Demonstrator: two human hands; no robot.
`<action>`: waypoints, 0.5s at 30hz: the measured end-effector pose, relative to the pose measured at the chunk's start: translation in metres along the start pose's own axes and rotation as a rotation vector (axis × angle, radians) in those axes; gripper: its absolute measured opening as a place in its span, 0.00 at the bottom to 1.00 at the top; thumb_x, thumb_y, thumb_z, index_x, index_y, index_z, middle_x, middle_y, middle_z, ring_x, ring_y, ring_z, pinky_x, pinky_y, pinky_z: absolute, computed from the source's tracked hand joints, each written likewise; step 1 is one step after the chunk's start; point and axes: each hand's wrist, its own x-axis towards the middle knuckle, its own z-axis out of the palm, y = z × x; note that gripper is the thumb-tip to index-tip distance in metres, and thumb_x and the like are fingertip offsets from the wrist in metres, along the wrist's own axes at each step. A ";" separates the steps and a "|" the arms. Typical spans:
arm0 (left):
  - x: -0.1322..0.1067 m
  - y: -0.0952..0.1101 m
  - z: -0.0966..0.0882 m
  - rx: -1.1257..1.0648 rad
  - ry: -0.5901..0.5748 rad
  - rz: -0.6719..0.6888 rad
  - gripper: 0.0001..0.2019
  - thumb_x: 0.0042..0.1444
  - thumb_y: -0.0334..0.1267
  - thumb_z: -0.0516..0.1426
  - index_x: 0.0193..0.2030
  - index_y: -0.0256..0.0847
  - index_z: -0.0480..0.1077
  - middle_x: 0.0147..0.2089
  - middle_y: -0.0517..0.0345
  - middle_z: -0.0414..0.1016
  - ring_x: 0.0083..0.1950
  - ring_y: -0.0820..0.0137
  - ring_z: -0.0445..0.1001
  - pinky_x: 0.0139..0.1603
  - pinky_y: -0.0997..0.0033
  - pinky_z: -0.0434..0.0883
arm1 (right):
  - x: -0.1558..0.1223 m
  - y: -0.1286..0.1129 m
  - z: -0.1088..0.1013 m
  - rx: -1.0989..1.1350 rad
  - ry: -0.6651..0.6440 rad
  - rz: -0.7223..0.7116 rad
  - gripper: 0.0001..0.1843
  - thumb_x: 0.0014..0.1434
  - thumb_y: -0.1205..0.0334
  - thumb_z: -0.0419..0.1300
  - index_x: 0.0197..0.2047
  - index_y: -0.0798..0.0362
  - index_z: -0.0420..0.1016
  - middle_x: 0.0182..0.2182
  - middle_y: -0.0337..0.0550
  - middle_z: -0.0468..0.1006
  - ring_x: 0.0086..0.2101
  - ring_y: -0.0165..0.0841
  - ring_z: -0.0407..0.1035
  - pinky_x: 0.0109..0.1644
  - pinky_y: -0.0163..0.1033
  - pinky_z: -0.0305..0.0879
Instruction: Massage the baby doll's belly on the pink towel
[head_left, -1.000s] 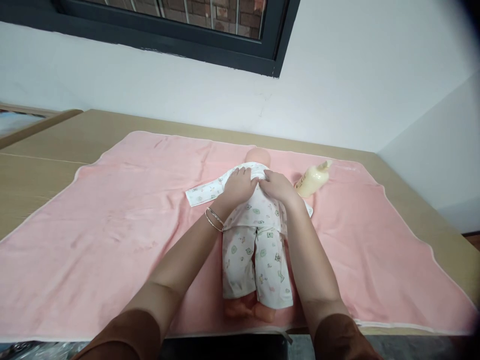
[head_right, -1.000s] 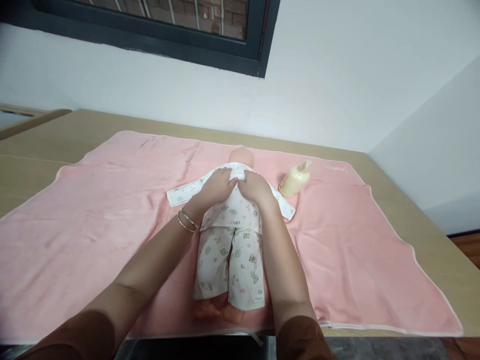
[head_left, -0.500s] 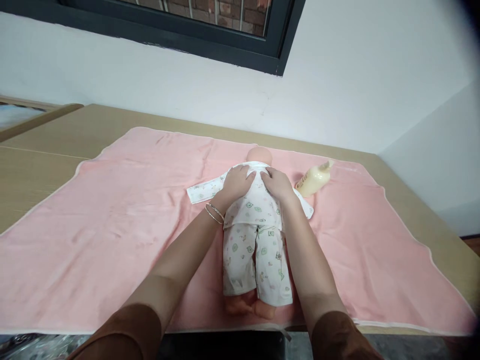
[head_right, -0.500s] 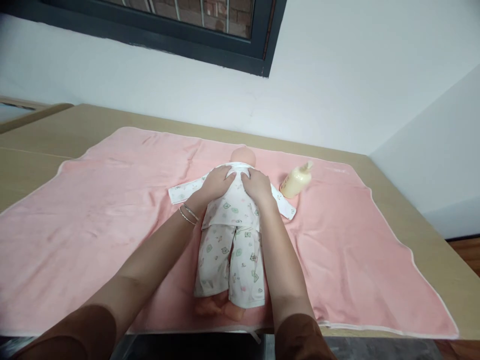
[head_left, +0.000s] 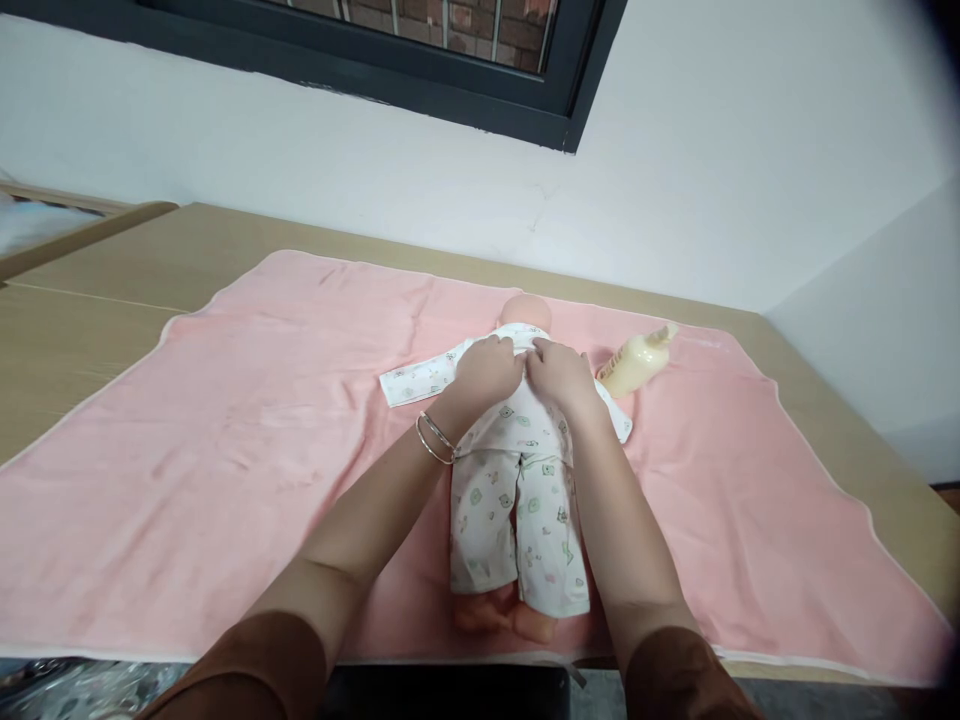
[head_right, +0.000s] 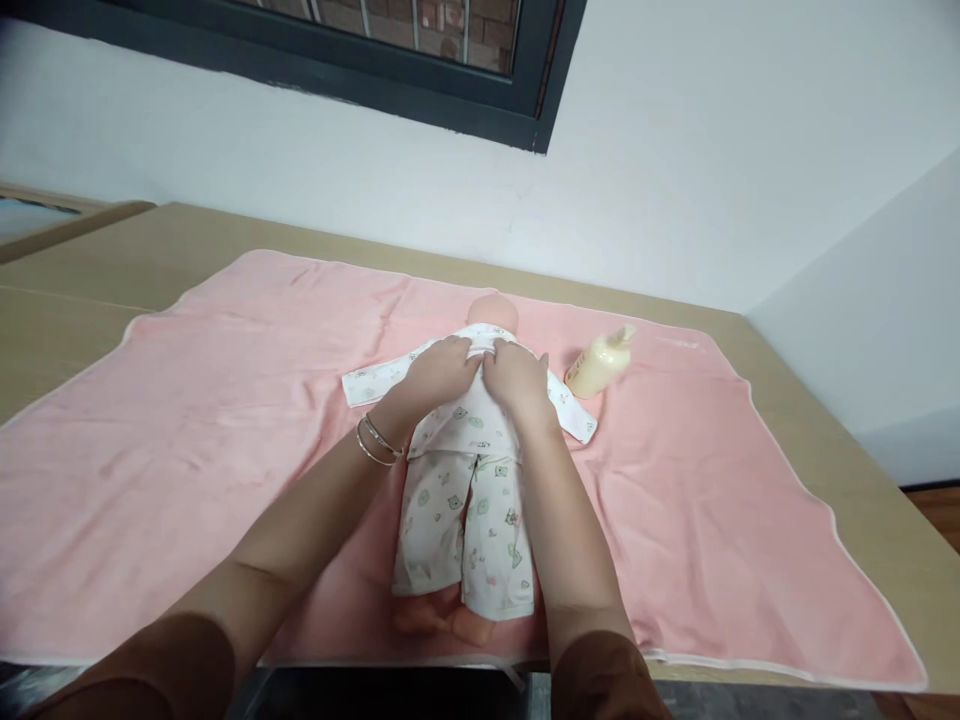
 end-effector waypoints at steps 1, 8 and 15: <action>0.005 -0.005 0.005 -0.003 0.023 -0.022 0.22 0.77 0.44 0.46 0.60 0.31 0.74 0.64 0.36 0.79 0.67 0.52 0.77 0.67 0.57 0.71 | 0.004 0.004 0.002 0.025 0.002 0.031 0.24 0.75 0.56 0.45 0.60 0.52 0.77 0.62 0.60 0.81 0.64 0.53 0.73 0.73 0.69 0.54; 0.012 -0.007 0.019 0.056 0.084 -0.132 0.27 0.77 0.46 0.44 0.64 0.25 0.72 0.65 0.28 0.78 0.69 0.47 0.75 0.70 0.51 0.69 | 0.010 0.006 0.008 0.018 0.042 0.135 0.29 0.78 0.52 0.41 0.63 0.58 0.76 0.63 0.65 0.80 0.64 0.52 0.72 0.75 0.66 0.49; -0.007 0.020 0.000 0.139 -0.056 -0.075 0.18 0.69 0.31 0.51 0.56 0.33 0.80 0.55 0.32 0.83 0.60 0.48 0.82 0.60 0.51 0.76 | -0.014 -0.011 -0.011 -0.108 -0.022 0.023 0.24 0.76 0.58 0.46 0.54 0.57 0.82 0.55 0.64 0.85 0.58 0.52 0.76 0.74 0.66 0.52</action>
